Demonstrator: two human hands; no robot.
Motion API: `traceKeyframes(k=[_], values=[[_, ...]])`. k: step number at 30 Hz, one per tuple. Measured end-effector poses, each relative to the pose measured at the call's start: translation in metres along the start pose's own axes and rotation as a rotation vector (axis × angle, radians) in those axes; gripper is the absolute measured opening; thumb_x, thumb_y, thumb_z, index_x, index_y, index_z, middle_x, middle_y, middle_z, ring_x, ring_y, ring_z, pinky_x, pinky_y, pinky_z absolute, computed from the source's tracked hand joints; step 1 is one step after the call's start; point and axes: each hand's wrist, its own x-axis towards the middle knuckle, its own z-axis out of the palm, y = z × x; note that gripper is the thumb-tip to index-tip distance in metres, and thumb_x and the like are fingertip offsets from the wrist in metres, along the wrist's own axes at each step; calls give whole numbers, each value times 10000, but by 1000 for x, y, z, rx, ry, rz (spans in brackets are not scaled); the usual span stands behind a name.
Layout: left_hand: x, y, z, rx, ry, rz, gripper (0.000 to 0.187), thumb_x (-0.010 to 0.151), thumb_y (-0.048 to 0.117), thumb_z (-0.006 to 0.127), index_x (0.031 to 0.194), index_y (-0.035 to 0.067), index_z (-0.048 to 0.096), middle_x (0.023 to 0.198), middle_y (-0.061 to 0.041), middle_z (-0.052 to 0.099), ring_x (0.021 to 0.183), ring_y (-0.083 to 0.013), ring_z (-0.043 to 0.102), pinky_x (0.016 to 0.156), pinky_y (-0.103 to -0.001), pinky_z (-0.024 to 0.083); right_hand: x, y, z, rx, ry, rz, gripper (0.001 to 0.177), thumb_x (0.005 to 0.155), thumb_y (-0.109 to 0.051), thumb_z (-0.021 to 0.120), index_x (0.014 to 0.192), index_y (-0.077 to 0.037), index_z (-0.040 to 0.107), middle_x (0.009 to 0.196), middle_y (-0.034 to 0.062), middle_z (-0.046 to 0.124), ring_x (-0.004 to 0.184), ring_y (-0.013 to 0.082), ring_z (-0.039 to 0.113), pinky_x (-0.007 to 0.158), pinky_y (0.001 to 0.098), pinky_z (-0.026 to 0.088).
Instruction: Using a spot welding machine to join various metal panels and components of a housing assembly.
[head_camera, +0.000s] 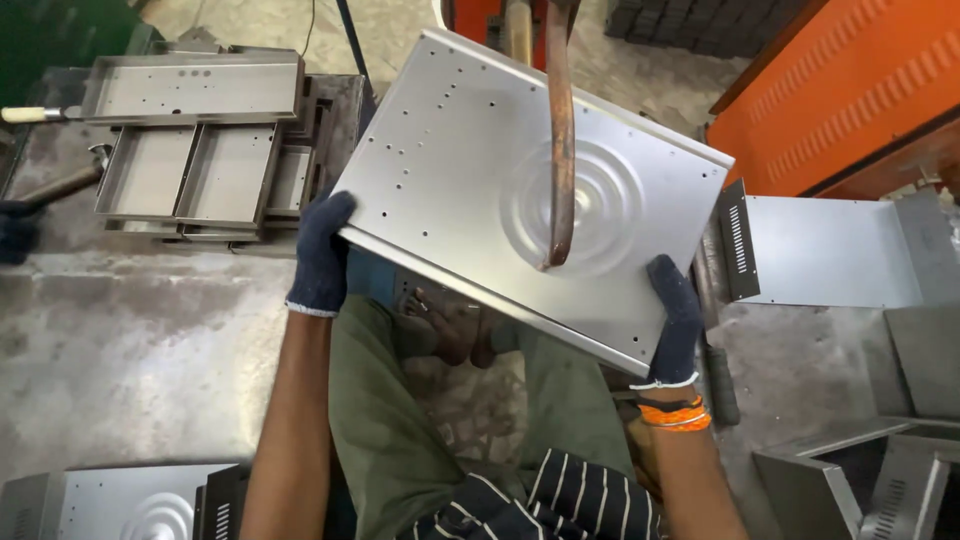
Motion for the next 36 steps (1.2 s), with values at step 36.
traceKeyframes(k=[36], values=[[73, 257, 142, -989, 190, -831, 644, 857, -13, 634, 1486, -67, 507, 1503, -156, 576, 1355, -234, 567, 1148, -332, 413, 156, -81, -329, -248, 54, -257, 274, 1069, -166, 623, 1305, -48, 696, 1223, 77, 732, 1131, 168, 701, 1046, 336, 566]])
